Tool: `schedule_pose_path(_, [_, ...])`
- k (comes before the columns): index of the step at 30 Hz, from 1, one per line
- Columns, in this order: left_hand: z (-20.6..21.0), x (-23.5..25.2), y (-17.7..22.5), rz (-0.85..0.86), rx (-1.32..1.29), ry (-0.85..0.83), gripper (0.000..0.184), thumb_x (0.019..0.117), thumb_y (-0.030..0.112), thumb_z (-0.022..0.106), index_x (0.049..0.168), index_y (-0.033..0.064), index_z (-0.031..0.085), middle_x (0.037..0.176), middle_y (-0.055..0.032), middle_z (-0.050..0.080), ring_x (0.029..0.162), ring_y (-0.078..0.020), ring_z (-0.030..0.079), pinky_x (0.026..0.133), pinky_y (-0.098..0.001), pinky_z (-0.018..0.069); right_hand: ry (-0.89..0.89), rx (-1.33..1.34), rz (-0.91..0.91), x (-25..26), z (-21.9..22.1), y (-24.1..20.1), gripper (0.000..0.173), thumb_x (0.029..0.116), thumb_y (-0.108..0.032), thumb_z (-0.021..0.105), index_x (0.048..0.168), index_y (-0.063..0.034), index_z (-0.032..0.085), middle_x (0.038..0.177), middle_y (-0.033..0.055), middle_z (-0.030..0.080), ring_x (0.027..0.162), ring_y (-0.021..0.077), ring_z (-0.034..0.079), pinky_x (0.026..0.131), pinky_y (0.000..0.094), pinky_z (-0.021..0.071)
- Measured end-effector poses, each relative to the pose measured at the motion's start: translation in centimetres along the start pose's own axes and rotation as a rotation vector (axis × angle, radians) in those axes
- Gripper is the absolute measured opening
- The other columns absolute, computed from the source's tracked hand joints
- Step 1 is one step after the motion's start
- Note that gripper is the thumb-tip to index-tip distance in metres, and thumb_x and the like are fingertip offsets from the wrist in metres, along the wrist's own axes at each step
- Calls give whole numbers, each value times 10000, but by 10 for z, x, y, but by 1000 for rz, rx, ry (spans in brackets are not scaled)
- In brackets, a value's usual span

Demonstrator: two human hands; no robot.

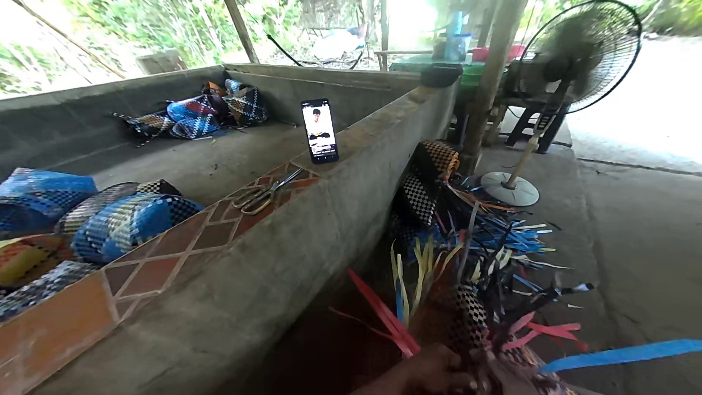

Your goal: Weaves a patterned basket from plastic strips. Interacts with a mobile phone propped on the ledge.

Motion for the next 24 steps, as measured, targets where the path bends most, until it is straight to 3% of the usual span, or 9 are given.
schedule_pose_path(3, [4, -2, 1, 49, 7, -7, 363, 1027, 206, 610, 941, -139, 680, 863, -255, 689, 833, -349, 680, 838, -540, 535, -34, 161, -212, 8, 21, -37, 495, 1110, -238, 123, 1220, -24, 556, 730, -38, 669, 605, 99, 656, 588, 294, 592])
schedule_pose_path(5, [4, -2, -8, 32, -16, 20, 390, 1037, 240, 593, 958, -131, 686, 839, -238, 687, 795, -320, 673, 814, -519, 539, -55, 32, -344, 16, 23, -50, 521, 1099, -218, 112, 1156, -20, 590, 748, -50, 689, 677, 90, 685, 692, 302, 611])
schedule_pose_path(6, [3, -3, -12, 3, -44, 30, 388, 1038, 243, 590, 974, -127, 687, 842, -228, 685, 793, -304, 667, 816, -510, 540, 20, -137, -374, 20, 16, -50, 463, 1097, -159, 197, 1091, 10, 628, 737, -29, 675, 675, 88, 669, 697, 299, 597])
schedule_pose_path(8, [-2, -6, -14, -61, -76, 50, 372, 1040, 232, 590, 997, -123, 694, 874, -227, 697, 824, -296, 679, 851, -502, 541, 126, -569, -400, 24, 0, -44, 313, 1062, -92, 440, 1060, 119, 671, 824, 168, 678, 744, 249, 660, 752, 445, 564])
schedule_pose_path(11, [-7, -5, -17, -192, -47, 59, 403, 1052, 269, 581, 1017, -117, 692, 929, -253, 699, 892, -346, 685, 896, -544, 526, 132, -945, -353, 23, -17, -27, 298, 1012, -127, 583, 1070, 142, 698, 999, 311, 705, 939, 445, 697, 903, 595, 533])
schedule_pose_path(14, [-5, 0, -22, -237, 38, 24, 476, 1066, 344, 552, 1038, -110, 694, 985, -278, 693, 974, -396, 674, 944, -582, 499, 148, -1132, -331, 19, -27, -6, 364, 1022, -213, 577, 1036, 118, 729, 1026, 306, 721, 1013, 478, 696, 928, 624, 522])
schedule_pose_path(19, [3, 2, -11, -7, 154, 11, 462, 1054, 314, 568, 977, -119, 710, 964, -282, 701, 981, -409, 683, 943, -572, 504, 175, -1161, -115, 28, -39, 1, 567, 1023, -444, 559, 993, 100, 718, 982, 299, 712, 966, 481, 693, 840, 661, 517])
schedule_pose_path(22, [3, 0, -13, 40, 117, 47, 441, 1043, 297, 581, 961, -116, 708, 910, -264, 703, 914, -385, 694, 885, -567, 527, 162, -1100, -190, 39, -44, 0, 466, 962, -379, 650, 1014, 76, 732, 1018, 294, 712, 992, 473, 687, 874, 650, 521])
schedule_pose_path(24, [-1, 0, -19, -81, 85, 62, 467, 1053, 320, 567, 985, -123, 698, 937, -279, 697, 938, -399, 687, 904, -584, 516, 155, -1065, -397, 38, -38, -6, 335, 937, -237, 682, 1004, 84, 750, 1062, 311, 698, 1060, 497, 655, 952, 635, 503])
Point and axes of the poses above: each hand's wrist, its own x-axis towards the middle knuckle, its own z-axis out of the palm, y = z × x, the point moved 8 cm from there along x, towards the middle knuckle
